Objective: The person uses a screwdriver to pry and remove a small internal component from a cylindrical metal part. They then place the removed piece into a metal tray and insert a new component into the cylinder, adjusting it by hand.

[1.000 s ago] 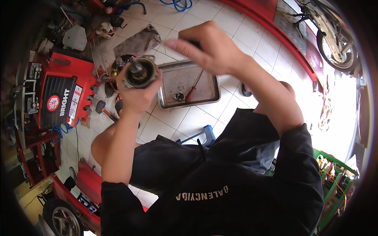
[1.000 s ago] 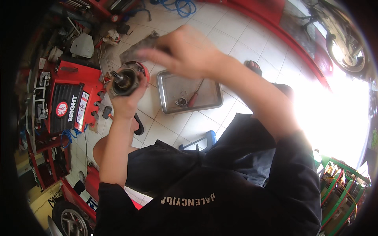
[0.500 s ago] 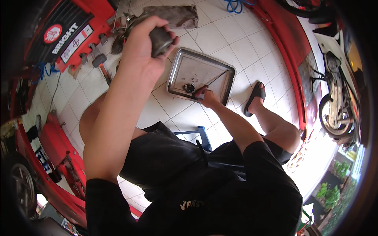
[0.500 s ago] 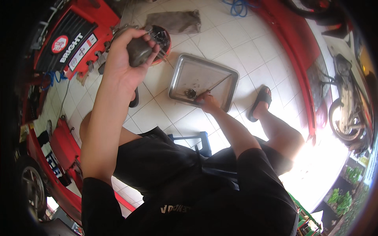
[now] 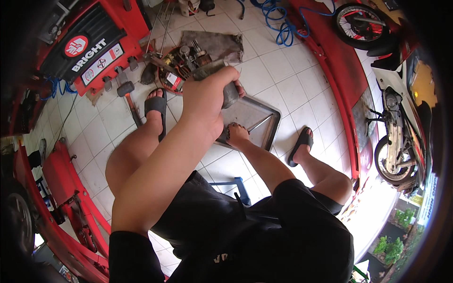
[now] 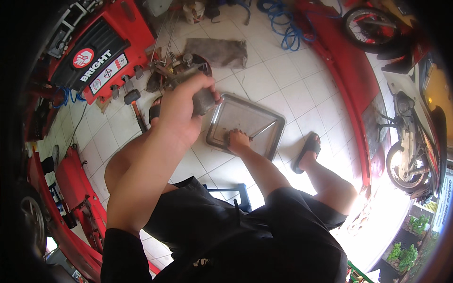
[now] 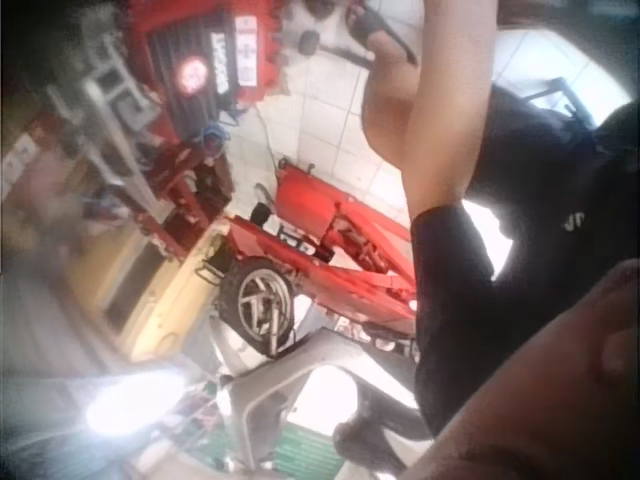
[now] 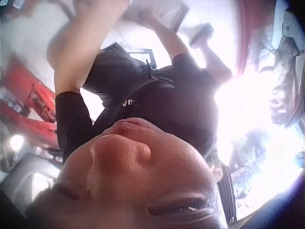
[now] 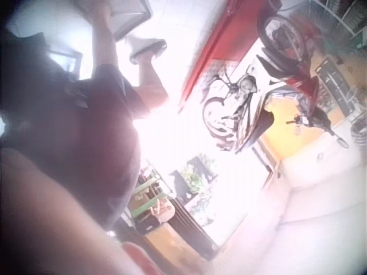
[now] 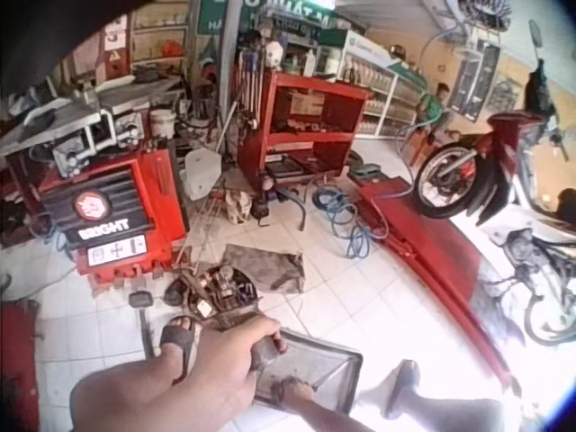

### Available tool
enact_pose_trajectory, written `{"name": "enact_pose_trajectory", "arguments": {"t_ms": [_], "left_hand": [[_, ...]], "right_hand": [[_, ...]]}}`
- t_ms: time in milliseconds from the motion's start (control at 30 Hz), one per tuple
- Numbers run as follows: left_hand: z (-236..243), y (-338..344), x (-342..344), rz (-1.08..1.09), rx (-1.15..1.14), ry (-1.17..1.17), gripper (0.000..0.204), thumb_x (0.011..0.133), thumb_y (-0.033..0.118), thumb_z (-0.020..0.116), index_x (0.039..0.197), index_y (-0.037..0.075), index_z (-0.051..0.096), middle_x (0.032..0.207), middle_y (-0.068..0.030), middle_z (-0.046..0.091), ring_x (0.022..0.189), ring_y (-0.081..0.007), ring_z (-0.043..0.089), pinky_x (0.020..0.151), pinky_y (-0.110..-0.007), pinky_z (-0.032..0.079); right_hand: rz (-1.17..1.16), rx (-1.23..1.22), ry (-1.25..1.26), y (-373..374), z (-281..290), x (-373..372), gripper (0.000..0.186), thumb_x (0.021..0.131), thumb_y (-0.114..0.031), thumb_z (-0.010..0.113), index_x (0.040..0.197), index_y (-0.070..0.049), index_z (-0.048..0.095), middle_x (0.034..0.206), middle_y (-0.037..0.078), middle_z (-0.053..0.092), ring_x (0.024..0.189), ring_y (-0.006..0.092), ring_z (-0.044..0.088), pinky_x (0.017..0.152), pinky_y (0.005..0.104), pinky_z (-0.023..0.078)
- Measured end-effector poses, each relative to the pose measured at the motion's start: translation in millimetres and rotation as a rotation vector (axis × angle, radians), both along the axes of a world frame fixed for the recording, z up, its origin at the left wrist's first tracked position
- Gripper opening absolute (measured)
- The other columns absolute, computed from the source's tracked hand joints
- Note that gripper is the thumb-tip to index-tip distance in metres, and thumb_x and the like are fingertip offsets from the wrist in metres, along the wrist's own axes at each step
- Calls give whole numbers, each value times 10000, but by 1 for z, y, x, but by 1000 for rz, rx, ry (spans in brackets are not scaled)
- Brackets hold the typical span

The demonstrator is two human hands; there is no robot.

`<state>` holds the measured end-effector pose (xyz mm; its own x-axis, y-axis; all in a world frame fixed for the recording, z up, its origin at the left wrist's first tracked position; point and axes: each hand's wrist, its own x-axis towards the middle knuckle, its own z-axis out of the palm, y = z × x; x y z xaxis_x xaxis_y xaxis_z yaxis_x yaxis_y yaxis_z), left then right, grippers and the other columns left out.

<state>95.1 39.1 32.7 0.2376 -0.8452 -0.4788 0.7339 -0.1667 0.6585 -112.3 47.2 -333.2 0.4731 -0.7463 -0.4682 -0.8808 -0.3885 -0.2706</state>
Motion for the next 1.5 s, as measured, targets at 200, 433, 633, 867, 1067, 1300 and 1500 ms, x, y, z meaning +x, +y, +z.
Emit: {"name": "enact_pose_trajectory", "arguments": {"t_ms": [200,433,633,867,1067,1300,1500], "left_hand": [[8,3,-24,-45,-153,-405,107,747,16,737,829,11,669,780,-19,693,663,-118,638,634,-283,485],[7,17,-56,-243,-586,-1009,240,713,34,784,924,22,670,798,-26,712,762,-94,681,734,-270,540],[-6,28,-91,-561,-603,-1075,288,697,58,800,953,12,677,811,-57,719,763,-121,695,749,-286,557],[-12,36,-116,-721,-582,-1061,332,674,89,809,972,6,690,863,-77,744,822,-183,724,789,-324,566],[-9,36,-112,-712,-500,-1063,319,678,100,814,958,10,690,856,-69,739,807,-192,715,791,-338,567],[-15,36,-104,-779,-473,-1030,335,696,125,820,980,1,694,875,-84,741,829,-199,720,796,-338,565],[-17,37,-108,-759,-449,-928,375,696,156,822,1009,-8,698,896,-105,745,863,-203,723,817,-344,564]], "right_hand": [[-643,441,-748,-72,117,-52,551,764,-55,860,1233,30,584,1187,191,704,1058,266,720,954,353,551],[-485,696,-1435,-88,338,-115,536,1007,-344,668,1328,60,523,1341,185,624,1224,271,599,1046,388,438],[-494,826,-1862,-31,373,-125,552,1008,-405,620,1441,-74,536,1466,142,575,1318,316,529,1097,476,365],[-559,894,-2025,-17,367,-132,595,980,-395,660,1468,-91,507,1483,111,556,1327,313,526,1119,443,358],[-493,936,-2027,-18,356,-133,674,979,-374,677,1510,-35,438,1460,129,545,1338,310,511,1168,449,339],[-473,894,-1909,-19,350,-121,771,969,-354,710,1541,26,359,1492,179,505,1380,343,485,1222,471,298],[-475,808,-1828,-16,349,-114,859,898,-279,814,1541,27,334,1471,211,520,1361,342,518,1196,474,351]]}}
